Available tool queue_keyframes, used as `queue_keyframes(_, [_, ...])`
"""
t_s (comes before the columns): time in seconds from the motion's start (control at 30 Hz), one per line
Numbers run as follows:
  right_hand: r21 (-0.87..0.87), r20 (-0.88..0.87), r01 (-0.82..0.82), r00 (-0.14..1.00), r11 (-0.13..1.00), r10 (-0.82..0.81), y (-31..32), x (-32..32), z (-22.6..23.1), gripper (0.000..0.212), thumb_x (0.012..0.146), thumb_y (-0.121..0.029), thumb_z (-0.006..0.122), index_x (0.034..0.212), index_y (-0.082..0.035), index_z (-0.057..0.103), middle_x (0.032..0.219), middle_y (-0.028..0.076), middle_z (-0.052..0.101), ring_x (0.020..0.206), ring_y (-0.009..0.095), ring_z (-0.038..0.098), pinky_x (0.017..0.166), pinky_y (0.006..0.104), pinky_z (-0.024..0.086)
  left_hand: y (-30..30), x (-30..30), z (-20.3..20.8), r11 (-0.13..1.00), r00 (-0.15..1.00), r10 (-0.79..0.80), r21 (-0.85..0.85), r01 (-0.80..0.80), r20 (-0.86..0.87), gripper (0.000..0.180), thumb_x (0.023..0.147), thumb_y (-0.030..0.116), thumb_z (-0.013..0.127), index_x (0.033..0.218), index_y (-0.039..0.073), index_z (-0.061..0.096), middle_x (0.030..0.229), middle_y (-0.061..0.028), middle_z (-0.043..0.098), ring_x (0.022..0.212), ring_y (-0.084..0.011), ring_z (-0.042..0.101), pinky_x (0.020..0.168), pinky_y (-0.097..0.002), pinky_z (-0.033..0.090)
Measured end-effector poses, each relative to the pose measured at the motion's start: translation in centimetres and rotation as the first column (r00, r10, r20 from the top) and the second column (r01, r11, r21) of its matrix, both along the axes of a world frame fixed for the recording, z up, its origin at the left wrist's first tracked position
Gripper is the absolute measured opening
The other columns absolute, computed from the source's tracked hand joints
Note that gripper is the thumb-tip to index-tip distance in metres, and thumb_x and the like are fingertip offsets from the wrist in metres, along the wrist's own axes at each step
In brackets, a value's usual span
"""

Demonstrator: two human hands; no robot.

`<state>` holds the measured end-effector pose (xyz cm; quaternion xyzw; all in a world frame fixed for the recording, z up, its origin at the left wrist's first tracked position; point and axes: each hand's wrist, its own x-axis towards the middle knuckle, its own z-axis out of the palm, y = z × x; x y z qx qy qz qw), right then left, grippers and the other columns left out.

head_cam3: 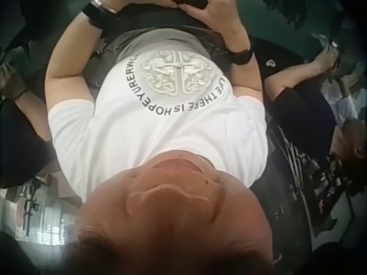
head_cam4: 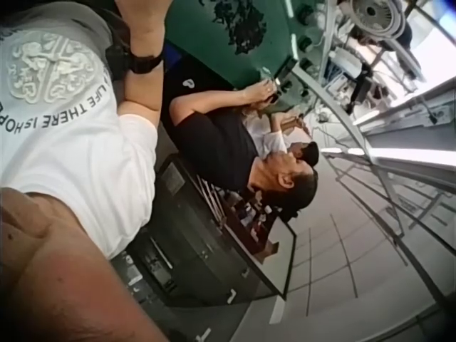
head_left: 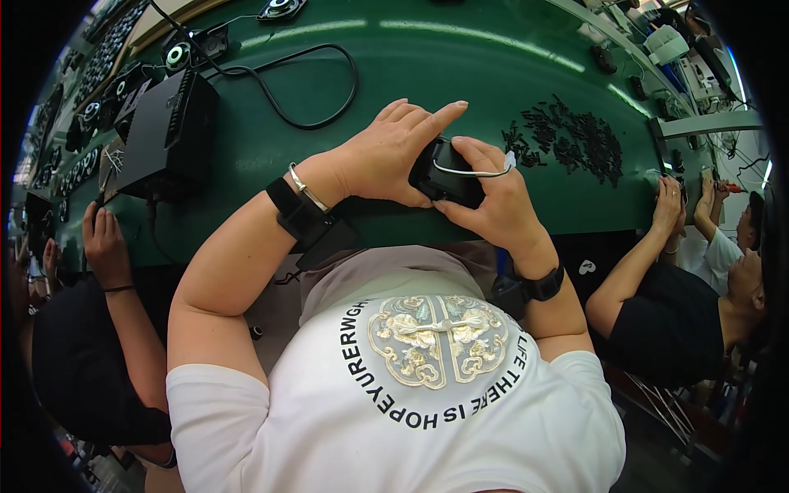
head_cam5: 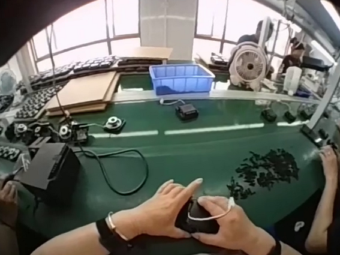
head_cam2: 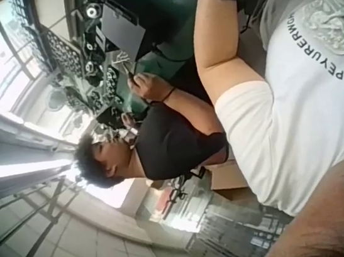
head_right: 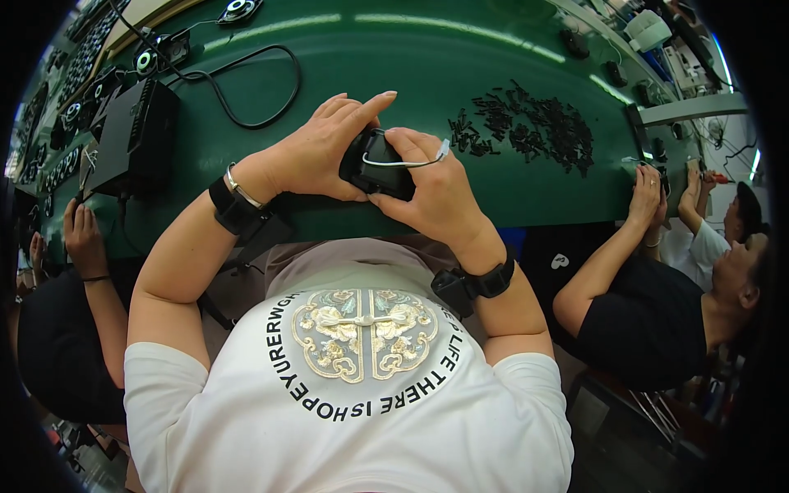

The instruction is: The person picks up a plastic housing, threads a wire through it, and places the housing onto a speaker. They then pick up screws from the table and insert them into the housing by hand before setting the assembly aside and repeating the process.

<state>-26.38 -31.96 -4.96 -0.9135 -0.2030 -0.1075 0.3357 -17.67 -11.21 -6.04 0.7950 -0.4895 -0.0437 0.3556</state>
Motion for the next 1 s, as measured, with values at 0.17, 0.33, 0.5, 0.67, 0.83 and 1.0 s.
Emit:
queue_keyframes(0.17, [-0.008, 0.003, -0.026, 1.000, 1.000, 0.026, 0.1, 0.0, -0.1, 0.067, 0.064, -0.020, 0.081, 0.123, 0.002, 0.058, 0.120, 0.018, 0.062, 0.111, 0.036, 0.059, 0.095, 0.0423, 0.048, 0.3, 0.2, -0.1, 1.000, 0.999, -0.013, 0.000, 0.013, 0.041, 0.116, 0.056, 0.023, 0.086, 0.152, 0.006, 0.024, 0.110, -0.0144, 0.057, 0.107, -0.0339, 0.053, 0.108, -0.0469, 0.030])
queue_keyframes(0.33, [-0.047, -0.012, -0.047, 0.999, 0.998, 0.046, 0.1, 0.0, 0.1, 0.075, 0.064, -0.016, 0.084, 0.130, 0.003, 0.054, 0.125, 0.019, 0.060, 0.114, 0.036, 0.058, 0.097, 0.0419, 0.048, 0.3, 0.1, 0.2, 0.999, 0.999, -0.029, 0.026, 0.028, 0.024, 0.116, 0.056, 0.024, 0.086, 0.152, 0.006, 0.024, 0.110, -0.0141, 0.057, 0.109, -0.0335, 0.053, 0.110, -0.0492, 0.028])
queue_keyframes(0.5, [-0.136, -0.024, -0.050, 0.999, 0.989, 0.047, 0.1, -0.2, 0.5, 0.080, 0.063, -0.019, 0.086, 0.132, 0.003, 0.053, 0.127, 0.018, 0.059, 0.115, 0.037, 0.057, 0.098, 0.0431, 0.046, 0.6, 0.3, 0.3, 0.998, 0.997, -0.054, 0.006, 0.054, -0.049, 0.112, 0.058, 0.025, 0.087, 0.151, 0.010, 0.027, 0.110, -0.0153, 0.059, 0.108, -0.0340, 0.054, 0.109, -0.0462, 0.032])
queue_keyframes(0.67, [-0.121, -0.028, -0.126, 0.992, 0.985, 0.124, -0.7, 0.0, 0.4, 0.080, 0.063, -0.022, 0.087, 0.132, 0.002, 0.053, 0.127, 0.018, 0.059, 0.115, 0.037, 0.056, 0.099, 0.0438, 0.044, 1.0, 0.6, 1.0, 0.996, 0.988, -0.082, 0.011, 0.085, -0.133, 0.104, 0.059, 0.019, 0.087, 0.148, 0.008, 0.033, 0.116, -0.0149, 0.061, 0.114, -0.0345, 0.055, 0.113, -0.0486, 0.026])
queue_keyframes(0.83, [-0.134, 0.020, -0.104, 0.994, 0.985, 0.108, -0.9, -0.2, 0.2, 0.079, 0.065, -0.028, 0.086, 0.130, 0.003, 0.054, 0.126, 0.018, 0.059, 0.113, 0.036, 0.057, 0.095, 0.0443, 0.045, 1.7, -0.9, 0.7, 0.991, 0.994, 0.098, 0.091, -0.093, -0.047, 0.086, 0.062, 0.018, 0.087, 0.137, 0.008, 0.047, 0.121, -0.0159, 0.061, 0.118, -0.0359, 0.055, 0.111, -0.0472, 0.033])
queue_keyframes(1.0, [-0.203, 0.135, 0.104, 0.988, 0.974, -0.078, 0.7, -1.5, -0.5, 0.080, 0.064, -0.040, 0.083, 0.125, 0.004, 0.056, 0.114, 0.017, 0.062, 0.102, 0.034, 0.059, 0.086, 0.0429, 0.045, 0.4, -6.0, 1.8, 0.956, 0.956, 0.294, -0.010, -0.294, -0.023, 0.050, 0.074, 0.021, 0.080, 0.117, 0.003, 0.063, 0.121, -0.0191, 0.060, 0.110, -0.0362, 0.058, 0.095, -0.0453, 0.047])
